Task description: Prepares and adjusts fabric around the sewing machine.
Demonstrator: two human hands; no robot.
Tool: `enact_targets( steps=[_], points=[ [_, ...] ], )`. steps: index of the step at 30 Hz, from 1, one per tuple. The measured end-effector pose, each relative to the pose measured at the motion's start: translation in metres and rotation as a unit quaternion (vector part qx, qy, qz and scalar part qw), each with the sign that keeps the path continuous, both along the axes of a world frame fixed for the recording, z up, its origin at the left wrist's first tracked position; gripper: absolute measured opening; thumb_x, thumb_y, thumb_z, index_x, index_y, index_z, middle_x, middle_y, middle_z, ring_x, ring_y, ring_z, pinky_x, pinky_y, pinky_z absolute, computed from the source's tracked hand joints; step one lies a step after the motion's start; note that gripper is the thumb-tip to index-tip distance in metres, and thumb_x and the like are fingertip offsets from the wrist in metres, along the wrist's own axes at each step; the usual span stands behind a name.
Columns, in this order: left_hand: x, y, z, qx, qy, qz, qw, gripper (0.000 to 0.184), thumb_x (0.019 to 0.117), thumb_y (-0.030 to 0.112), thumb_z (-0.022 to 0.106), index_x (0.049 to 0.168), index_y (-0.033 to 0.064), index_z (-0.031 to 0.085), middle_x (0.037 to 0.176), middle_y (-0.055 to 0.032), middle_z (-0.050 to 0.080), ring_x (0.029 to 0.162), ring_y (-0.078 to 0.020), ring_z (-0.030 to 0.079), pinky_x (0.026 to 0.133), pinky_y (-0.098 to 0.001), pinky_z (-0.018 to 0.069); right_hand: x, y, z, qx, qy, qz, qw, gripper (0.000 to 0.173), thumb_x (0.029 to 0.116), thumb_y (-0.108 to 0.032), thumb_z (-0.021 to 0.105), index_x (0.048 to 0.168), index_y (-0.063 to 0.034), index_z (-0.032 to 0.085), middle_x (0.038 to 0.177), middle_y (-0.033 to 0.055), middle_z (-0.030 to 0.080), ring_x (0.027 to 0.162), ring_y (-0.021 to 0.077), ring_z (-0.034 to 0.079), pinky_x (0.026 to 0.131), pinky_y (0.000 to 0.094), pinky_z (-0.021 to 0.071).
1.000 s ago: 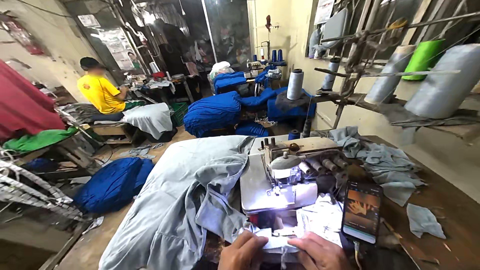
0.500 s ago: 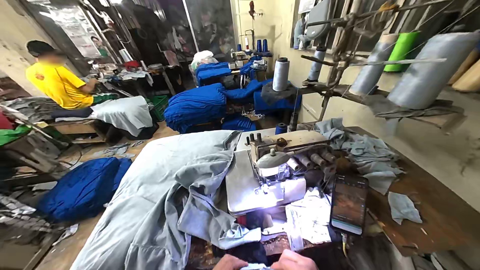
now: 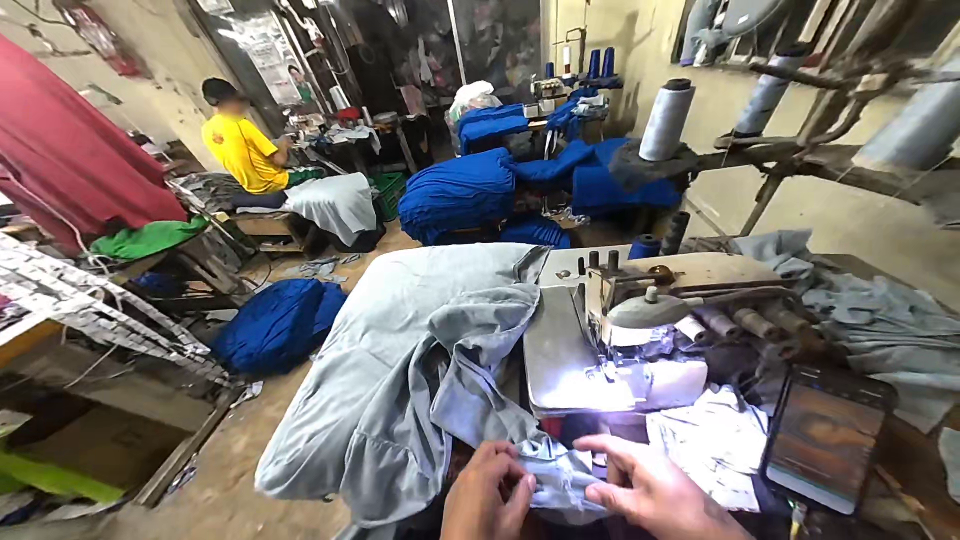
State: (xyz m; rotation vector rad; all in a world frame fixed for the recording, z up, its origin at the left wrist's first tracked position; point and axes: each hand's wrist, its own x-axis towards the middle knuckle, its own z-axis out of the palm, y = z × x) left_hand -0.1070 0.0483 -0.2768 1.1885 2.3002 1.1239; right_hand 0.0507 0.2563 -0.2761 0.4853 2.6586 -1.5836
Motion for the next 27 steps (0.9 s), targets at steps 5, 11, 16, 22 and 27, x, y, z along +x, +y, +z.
enact_targets(
  steps=[5, 11, 16, 22, 27],
  points=[
    [-0.026, 0.012, -0.015, -0.044, 0.005, -0.043, 0.998, 0.021, 0.0927, 0.028, 0.067, 0.091, 0.0085, 0.076, 0.108, -0.0052, 0.073, 0.099, -0.0184, 0.07, 0.086, -0.0439, 0.0582, -0.028, 0.014, 0.001, 0.016, -0.132, 0.024, 0.991, 0.036, 0.0956, -0.034, 0.072, 0.123, -0.0106, 0.069, 0.079, 0.0073, 0.066, 0.066, 0.0199, 0.062, 0.067, 0.042, 0.0539],
    [-0.017, 0.003, -0.003, 0.0, 0.079, -0.072, 0.994, 0.015, 0.0901, 0.02, 0.072, 0.087, 0.0056, 0.075, 0.094, -0.0078, 0.071, 0.086, -0.0184, 0.07, 0.077, -0.0383, 0.0595, -0.022, 0.007, 0.003, 0.044, -0.116, 0.0, 0.992, 0.034, 0.0926, -0.038, 0.075, 0.108, -0.0078, 0.072, 0.079, 0.0055, 0.07, 0.07, 0.0173, 0.066, 0.071, 0.0399, 0.0547],
    [-0.002, -0.008, 0.004, 0.063, 0.166, -0.074, 0.981, 0.014, 0.0903, 0.005, 0.07, 0.103, 0.0001, 0.073, 0.095, -0.0144, 0.071, 0.08, -0.0232, 0.072, 0.071, -0.0389, 0.0617, -0.004, -0.01, -0.01, 0.143, 0.072, -0.076, 0.984, 0.029, 0.086, -0.035, 0.079, 0.091, -0.0065, 0.076, 0.077, 0.0057, 0.072, 0.069, 0.0168, 0.069, 0.067, 0.0385, 0.058],
    [0.018, -0.015, -0.006, 0.178, 0.104, -0.01, 0.979, 0.009, 0.0921, 0.004, 0.069, 0.094, 0.0044, 0.078, 0.097, -0.011, 0.069, 0.095, -0.0168, 0.066, 0.086, -0.0312, 0.0563, 0.009, -0.029, -0.018, 0.15, 0.284, -0.097, 0.942, 0.015, 0.077, -0.01, 0.084, 0.075, -0.0036, 0.07, 0.095, 0.0093, 0.075, 0.093, 0.0153, 0.071, 0.083, 0.0298, 0.059],
    [0.031, -0.012, -0.012, 0.279, 0.009, -0.001, 0.96, 0.007, 0.0994, 0.008, 0.063, 0.099, 0.007, 0.07, 0.104, -0.0039, 0.072, 0.111, -0.011, 0.065, 0.104, -0.0356, 0.0505, 0.013, -0.041, -0.022, 0.119, 0.309, -0.097, 0.939, 0.013, 0.0873, -0.007, 0.076, 0.099, -0.0013, 0.077, 0.086, 0.01, 0.074, 0.082, 0.0164, 0.071, 0.08, 0.0312, 0.0588]
  ],
)
